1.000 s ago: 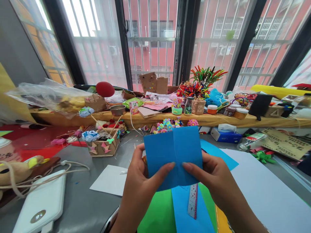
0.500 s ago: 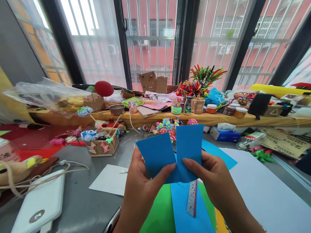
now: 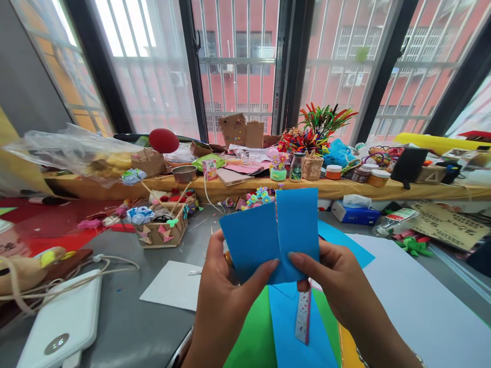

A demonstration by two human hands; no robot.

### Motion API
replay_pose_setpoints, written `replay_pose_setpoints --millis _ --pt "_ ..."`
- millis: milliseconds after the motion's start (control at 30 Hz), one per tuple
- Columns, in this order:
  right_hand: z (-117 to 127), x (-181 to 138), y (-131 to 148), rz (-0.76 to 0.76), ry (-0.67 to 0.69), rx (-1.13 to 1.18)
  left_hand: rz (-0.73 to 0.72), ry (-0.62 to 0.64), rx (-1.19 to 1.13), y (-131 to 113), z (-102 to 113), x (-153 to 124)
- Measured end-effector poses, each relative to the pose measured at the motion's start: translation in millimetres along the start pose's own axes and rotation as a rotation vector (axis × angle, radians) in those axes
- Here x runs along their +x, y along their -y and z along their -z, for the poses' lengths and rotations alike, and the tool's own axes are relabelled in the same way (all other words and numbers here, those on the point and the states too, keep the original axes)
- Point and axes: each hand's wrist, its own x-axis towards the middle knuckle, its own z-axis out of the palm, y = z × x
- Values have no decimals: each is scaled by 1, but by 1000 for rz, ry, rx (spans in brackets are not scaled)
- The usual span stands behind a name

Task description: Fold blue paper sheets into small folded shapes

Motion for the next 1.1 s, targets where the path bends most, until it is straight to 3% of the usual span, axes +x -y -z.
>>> replay_pose_setpoints --millis 133,433,633,1100 --pt "-2 0 0 -3 -16 17 -17 -78 22 0 -1 -3" --pt "0 -1 5 37 -65 -38 88 183 -45 -2 2 2" --pt "0 -5 15 20 -5 -105 32 118 -13 -3 1 3" --pt "-1 -5 13 -8 -30 -56 31 202 -62 7 1 3"
